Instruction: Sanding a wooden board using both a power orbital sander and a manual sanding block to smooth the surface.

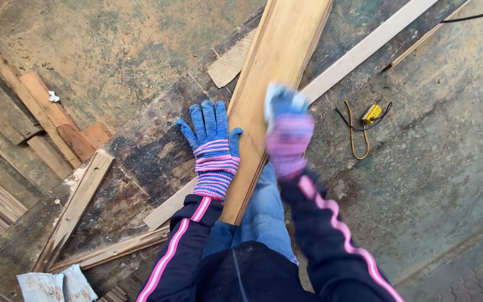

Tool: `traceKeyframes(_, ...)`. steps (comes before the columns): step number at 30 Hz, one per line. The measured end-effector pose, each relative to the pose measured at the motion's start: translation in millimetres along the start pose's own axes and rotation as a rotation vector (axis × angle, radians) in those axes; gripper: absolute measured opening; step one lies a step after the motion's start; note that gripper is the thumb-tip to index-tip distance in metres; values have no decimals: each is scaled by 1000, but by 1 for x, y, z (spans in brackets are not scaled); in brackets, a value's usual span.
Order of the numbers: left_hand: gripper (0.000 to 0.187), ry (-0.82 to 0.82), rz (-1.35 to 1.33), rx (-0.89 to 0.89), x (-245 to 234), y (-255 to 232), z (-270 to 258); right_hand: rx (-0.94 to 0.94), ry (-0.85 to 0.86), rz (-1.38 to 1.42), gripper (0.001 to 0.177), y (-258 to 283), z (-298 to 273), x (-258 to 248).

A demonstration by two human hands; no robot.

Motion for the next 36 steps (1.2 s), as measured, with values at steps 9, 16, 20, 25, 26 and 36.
traceKeyframes(9,83,16,-26,-7,-1,-1,-2,44,2,201,17,-79,-57,67)
traceKeyframes(16,81,-1,9,8,-4,-2,2,89,-83,533,23,-64,9,24)
traceKeyframes(20,80,0,-35,-12,4,5,-2,-67,433,112,29,36,-93,-6)
traceKeyframes(25,84,-87,-75,2,5,9,-4,262,740,297,23,-30,-131,84)
traceKeyframes(26,83,-102,-72,-1,5,10,-4,212,406,271,27,-45,-63,68)
traceKeyframes(36,81,-119,-53,-5,2,7,-6,-31,-243,488,26,11,-23,-34)
Point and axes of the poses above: each hand's wrist, its own z-axis towards the middle knuckle, its own x-axis out of the palm, y = z × x, the point moved 8 cm from there along z, towards the middle knuckle, and after that the axes turned 6 degrees about -z, right-handed, at the moved point
